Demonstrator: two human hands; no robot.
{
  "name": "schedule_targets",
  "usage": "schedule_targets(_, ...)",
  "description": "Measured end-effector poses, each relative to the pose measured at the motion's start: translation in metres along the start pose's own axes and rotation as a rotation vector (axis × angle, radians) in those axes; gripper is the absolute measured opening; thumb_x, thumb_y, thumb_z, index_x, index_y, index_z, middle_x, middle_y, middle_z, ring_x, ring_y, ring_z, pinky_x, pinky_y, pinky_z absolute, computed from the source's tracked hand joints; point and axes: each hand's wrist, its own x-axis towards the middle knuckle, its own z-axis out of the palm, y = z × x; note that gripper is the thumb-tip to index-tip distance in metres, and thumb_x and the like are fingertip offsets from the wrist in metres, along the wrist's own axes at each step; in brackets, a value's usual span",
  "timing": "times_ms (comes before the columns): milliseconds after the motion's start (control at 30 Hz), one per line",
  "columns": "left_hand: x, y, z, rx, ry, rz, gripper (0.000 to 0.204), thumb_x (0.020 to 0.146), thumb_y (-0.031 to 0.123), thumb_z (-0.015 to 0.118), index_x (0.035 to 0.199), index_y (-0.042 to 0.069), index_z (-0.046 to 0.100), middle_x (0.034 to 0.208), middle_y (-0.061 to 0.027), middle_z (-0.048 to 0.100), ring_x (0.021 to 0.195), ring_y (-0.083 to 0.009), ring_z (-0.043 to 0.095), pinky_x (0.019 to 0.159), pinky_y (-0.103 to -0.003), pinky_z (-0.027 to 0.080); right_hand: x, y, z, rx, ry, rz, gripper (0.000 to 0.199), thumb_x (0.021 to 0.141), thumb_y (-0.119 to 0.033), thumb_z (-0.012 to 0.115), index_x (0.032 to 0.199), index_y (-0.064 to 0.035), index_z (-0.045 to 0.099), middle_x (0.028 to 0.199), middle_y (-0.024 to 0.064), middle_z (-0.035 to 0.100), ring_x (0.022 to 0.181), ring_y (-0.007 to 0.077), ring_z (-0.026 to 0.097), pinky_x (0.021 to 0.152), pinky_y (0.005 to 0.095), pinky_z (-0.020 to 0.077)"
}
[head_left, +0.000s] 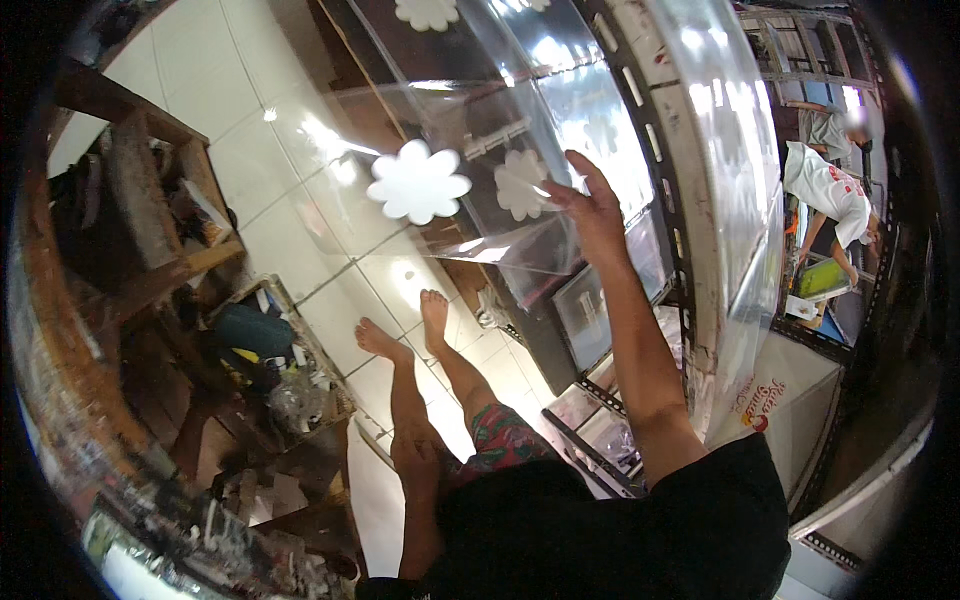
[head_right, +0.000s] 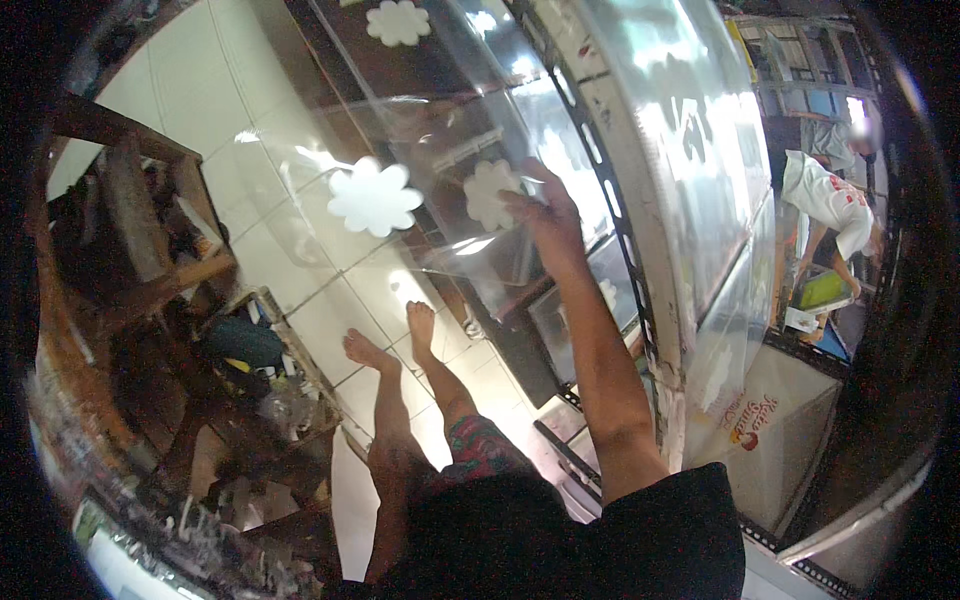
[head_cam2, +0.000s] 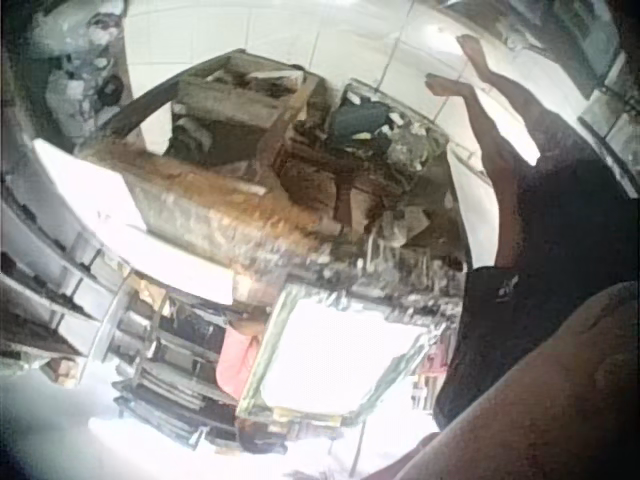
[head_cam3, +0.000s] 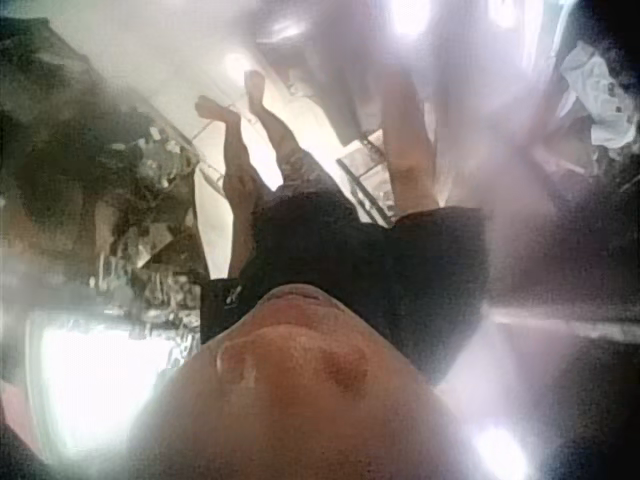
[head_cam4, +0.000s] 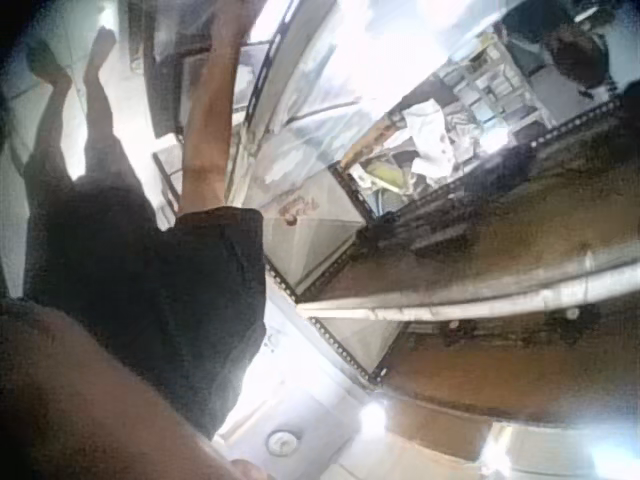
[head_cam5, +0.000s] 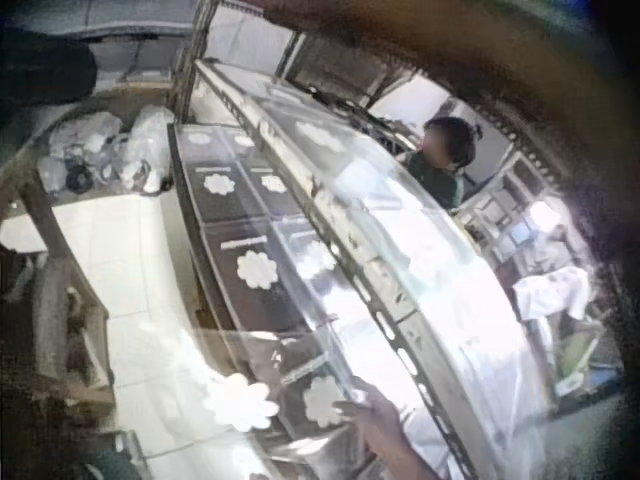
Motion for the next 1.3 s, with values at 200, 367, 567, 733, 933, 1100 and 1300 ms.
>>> schedule_targets(200,0.006,-0.015,0.019,0.147,-0.136,-0.100,0.065,0.087,0.031,0.064,0.140,-0.003,0.047,0.150,-0.0337,0.036,0.137,-0.0527,0.035,0.116,-0.056,0.030,0.009,0.104,-0.139,0.120,0.360,-0.008,0.062,0.090,0.002,0.059,0.148,-0.0022,0.036,0.148,0.0111,0.041,0.125,0.0327,0.056,0.101,0.0388,0.0483)
schedule_targets(367,0.008,0.019,0.061,0.246,-0.138,-0.164,0.064,0.085,0.028,0.063,0.141,0.001,0.046,0.149,-0.0326,0.036,0.137,-0.0544,0.034,0.115,-0.058,0.031,0.036,0.173,-0.218,0.432,0.418,-0.008,0.052,0.086,0.012,0.052,0.136,-0.0015,0.045,0.135,0.0171,0.049,0.124,0.0367,0.058,0.098,0.0401,0.0572)
schedule_targets(567,0.014,-0.007,0.075,0.406,-0.047,-0.095,0.063,0.081,0.026,0.066,0.138,0.003,0.049,0.149,-0.0300,0.036,0.137,-0.0517,0.034,0.113,-0.059,0.034,0.024,0.239,-0.288,0.440,0.629,-0.005,0.047,0.086,0.014,0.051,0.129,-0.0024,0.044,0.113,0.0203,0.055,0.103,0.0339,0.067,0.085,0.0364,0.0626)
schedule_targets(733,0.010,-0.001,0.084,0.408,-0.064,-0.134,0.060,0.080,0.026,0.067,0.134,0.003,0.052,0.145,-0.0284,0.040,0.135,-0.0505,0.036,0.110,-0.060,0.035,0.048,0.247,-0.267,0.472,0.858,0.101,0.058,0.087,0.013,0.051,0.140,-0.0058,0.037,0.119,0.0169,0.056,0.090,0.0263,0.066,0.078,0.0330,0.0616)
schedule_targets(933,0.011,0.006,0.081,0.423,0.024,0.004,0.049,0.086,0.025,0.065,0.127,0.000,0.054,0.131,-0.0304,0.049,0.122,-0.0499,0.046,0.100,-0.060,0.043,0.062,0.234,-0.241,0.389,0.862,0.080,0.063,0.088,0.015,0.046,0.146,-0.0039,0.032,0.131,0.0196,0.048,0.098,0.0298,0.065,0.075,0.0348,0.0611)
schedule_targets(1100,0.016,0.015,0.071,0.439,0.059,0.069,0.052,0.087,0.026,0.065,0.128,-0.002,0.052,0.125,-0.0318,0.052,0.117,-0.0507,0.049,0.097,-0.060,0.045,0.066,0.265,-0.269,0.453,0.790,-0.016,0.067,0.086,0.017,0.042,0.149,-0.0009,0.027,0.134,0.0253,0.043,0.107,0.0351,0.066,0.077,0.0352,0.0623)
schedule_targets(1300,0.013,0.008,0.076,0.434,0.006,0.025,0.062,0.085,0.031,0.068,0.133,-0.003,0.049,0.131,-0.0321,0.049,0.119,-0.0498,0.049,0.101,-0.058,0.044,0.070,0.223,-0.227,0.349,0.834,0.102,0.068,0.086,0.017,0.045,0.150,-0.0001,0.028,0.139,0.0214,0.041,0.102,0.0294,0.065,0.079,0.0327,0.0624)
